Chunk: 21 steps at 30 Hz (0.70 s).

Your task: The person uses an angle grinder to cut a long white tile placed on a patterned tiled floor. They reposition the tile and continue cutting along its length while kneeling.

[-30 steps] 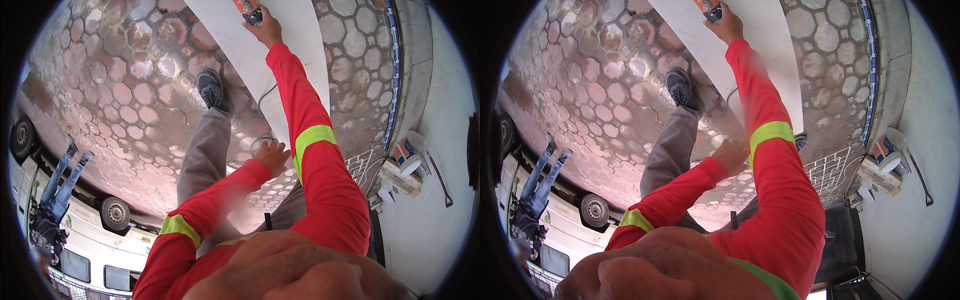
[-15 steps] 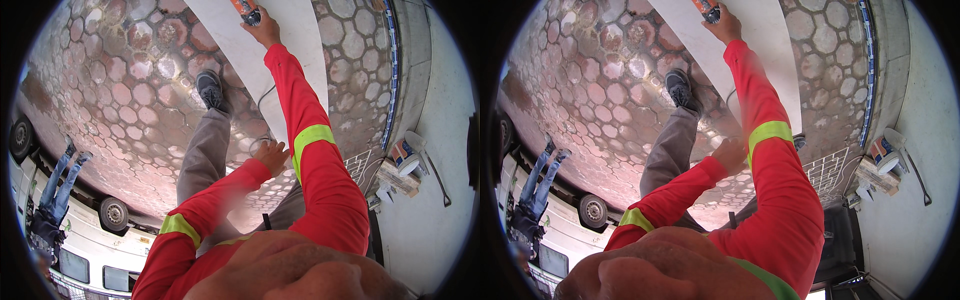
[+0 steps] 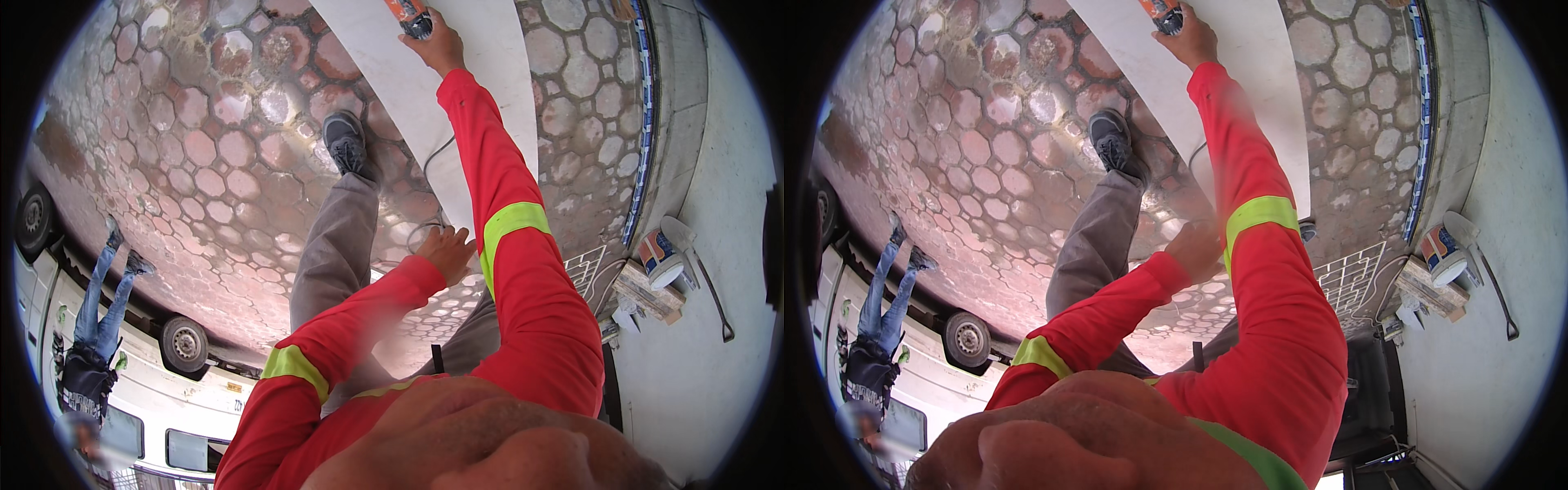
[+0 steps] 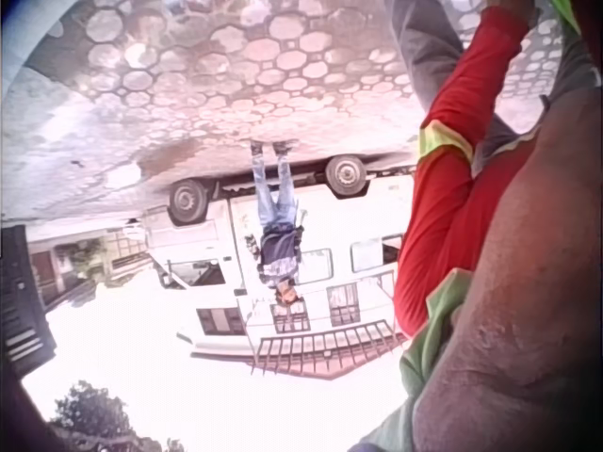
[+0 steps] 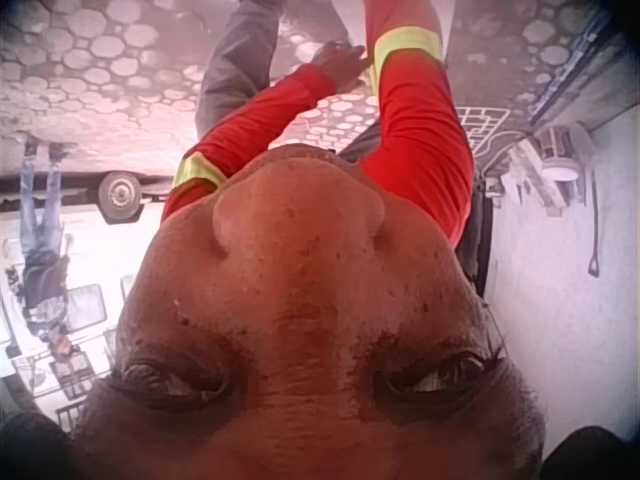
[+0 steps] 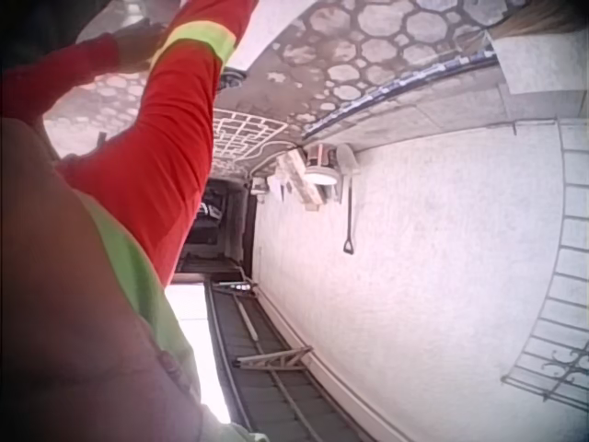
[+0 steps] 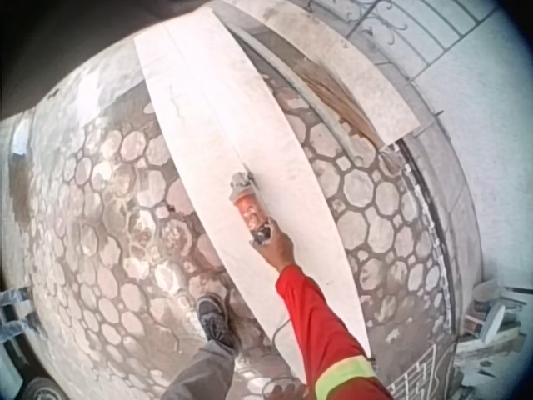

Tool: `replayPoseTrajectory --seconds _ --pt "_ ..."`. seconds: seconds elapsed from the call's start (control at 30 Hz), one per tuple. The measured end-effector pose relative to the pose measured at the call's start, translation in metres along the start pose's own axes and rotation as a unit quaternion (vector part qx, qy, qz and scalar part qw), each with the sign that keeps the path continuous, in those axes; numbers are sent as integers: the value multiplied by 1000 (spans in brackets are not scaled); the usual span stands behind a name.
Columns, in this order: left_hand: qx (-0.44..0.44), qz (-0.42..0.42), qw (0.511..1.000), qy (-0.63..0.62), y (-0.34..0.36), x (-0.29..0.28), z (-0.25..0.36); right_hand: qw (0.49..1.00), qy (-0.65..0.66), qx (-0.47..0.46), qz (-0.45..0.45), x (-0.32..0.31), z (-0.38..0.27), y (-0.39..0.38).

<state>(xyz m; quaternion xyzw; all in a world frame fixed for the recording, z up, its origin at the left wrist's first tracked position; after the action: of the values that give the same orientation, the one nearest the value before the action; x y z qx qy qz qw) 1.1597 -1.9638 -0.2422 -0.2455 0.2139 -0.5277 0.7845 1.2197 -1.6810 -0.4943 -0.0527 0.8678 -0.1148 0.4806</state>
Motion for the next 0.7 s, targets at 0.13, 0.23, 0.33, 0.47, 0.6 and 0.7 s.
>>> replayPoseTrajectory --seconds 0.13,0.23,0.33,0.47,0.6,0.7 --pt "-2 -5 1000 2 2 -3 0 1000 0 7 -14 1 2 1" --pt "-4 -3 1000 4 2 -5 0 1000 -5 18 -20 1 1 1" --pt "-4 -8 1000 5 2 -7 -1 999 -3 21 -25 2 -2 3" --pt "-16 -24 999 15 2 -10 -2 999 -7 26 -34 4 -5 6" --pt "-17 -16 1000 5 1 -12 -1 999 -2 18 -27 5 -7 10" --pt "-11 0 1000 -1 0 -13 0 999 -7 16 -27 7 -9 12"
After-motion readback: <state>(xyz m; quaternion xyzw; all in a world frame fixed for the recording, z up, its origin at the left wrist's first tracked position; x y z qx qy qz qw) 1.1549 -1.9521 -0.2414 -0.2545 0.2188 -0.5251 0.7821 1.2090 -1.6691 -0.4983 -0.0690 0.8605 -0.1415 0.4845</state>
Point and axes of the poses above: each hand's wrist, its own y-axis towards the middle knuckle, its own x-axis out of the palm, z = x × y, the point moved 2 cm from there along y, towards the middle knuckle, and after that the axes turned 13 degrees about -y, right-handed, at the moved point
